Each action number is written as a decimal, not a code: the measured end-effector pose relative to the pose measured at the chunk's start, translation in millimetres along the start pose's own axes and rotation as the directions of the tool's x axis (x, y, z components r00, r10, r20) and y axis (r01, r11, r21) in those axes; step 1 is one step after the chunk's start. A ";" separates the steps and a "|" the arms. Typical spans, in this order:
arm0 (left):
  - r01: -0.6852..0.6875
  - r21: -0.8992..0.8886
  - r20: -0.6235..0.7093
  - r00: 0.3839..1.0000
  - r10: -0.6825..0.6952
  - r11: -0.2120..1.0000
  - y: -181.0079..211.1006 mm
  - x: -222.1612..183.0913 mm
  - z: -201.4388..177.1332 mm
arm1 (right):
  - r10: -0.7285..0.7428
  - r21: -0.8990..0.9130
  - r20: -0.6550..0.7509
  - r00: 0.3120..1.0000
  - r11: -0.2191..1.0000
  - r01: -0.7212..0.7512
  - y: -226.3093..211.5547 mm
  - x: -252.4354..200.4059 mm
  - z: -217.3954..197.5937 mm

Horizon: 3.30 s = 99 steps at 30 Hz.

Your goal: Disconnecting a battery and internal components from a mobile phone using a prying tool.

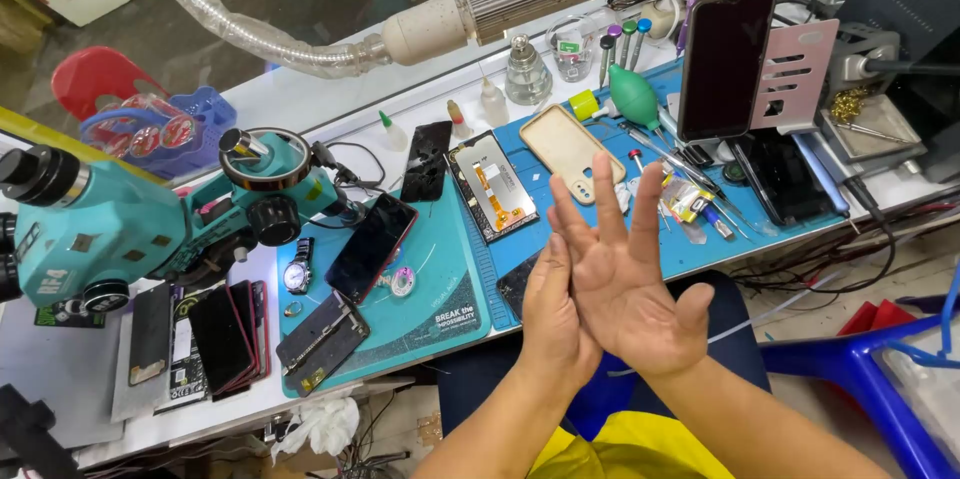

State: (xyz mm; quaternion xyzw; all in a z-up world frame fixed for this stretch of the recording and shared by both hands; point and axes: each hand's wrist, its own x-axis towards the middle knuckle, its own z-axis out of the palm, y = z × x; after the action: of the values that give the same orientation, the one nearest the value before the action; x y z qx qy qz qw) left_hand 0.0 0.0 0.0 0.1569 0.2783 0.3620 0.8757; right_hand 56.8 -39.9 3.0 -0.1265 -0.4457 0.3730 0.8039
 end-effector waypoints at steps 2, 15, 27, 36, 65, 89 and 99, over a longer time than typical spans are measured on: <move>0.029 -0.027 -0.018 0.999 -0.030 0.999 -0.1 3.9 -4.2 | 0.008 0.023 -0.006 1.000 1.000 -0.008 3.9 -2.8 0.2; -0.113 -0.053 0.075 0.990 0.117 0.992 -15.7 6.6 -15.9 | 0.028 0.123 -0.074 0.997 0.992 -0.019 5.7 1.3 -15.3; 0.289 -0.408 0.252 0.947 -0.198 0.866 2.8 20.6 -40.4 | 0.090 0.080 0.103 0.991 0.992 -0.098 18.5 -17.6 3.8; -0.416 0.616 0.127 0.891 0.437 0.669 39.0 55.7 -87.0 | -0.141 -0.545 -0.508 0.850 0.817 -0.189 14.3 -5.8 -82.4; -0.468 0.600 0.360 0.882 0.303 0.648 49.7 59.8 -113.4 | 0.101 -0.858 0.083 0.991 -0.498 0.122 49.2 -33.3 -207.5; -0.289 0.040 0.406 0.880 0.248 0.957 57.7 77.5 -147.2 | 0.018 -0.908 0.381 0.925 -0.183 0.377 66.2 -26.5 -151.6; -0.305 0.191 0.365 0.904 0.221 0.933 50.5 60.2 -125.2 | -0.108 -0.938 0.344 0.933 -0.007 0.345 61.5 -25.2 -150.3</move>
State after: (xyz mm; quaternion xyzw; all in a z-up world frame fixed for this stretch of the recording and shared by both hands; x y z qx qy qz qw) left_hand -67.8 87.4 -98.1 0.3591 0.1427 0.4087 0.8269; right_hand 140.5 4.0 -131.4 -0.5395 -0.6588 -0.1664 0.4972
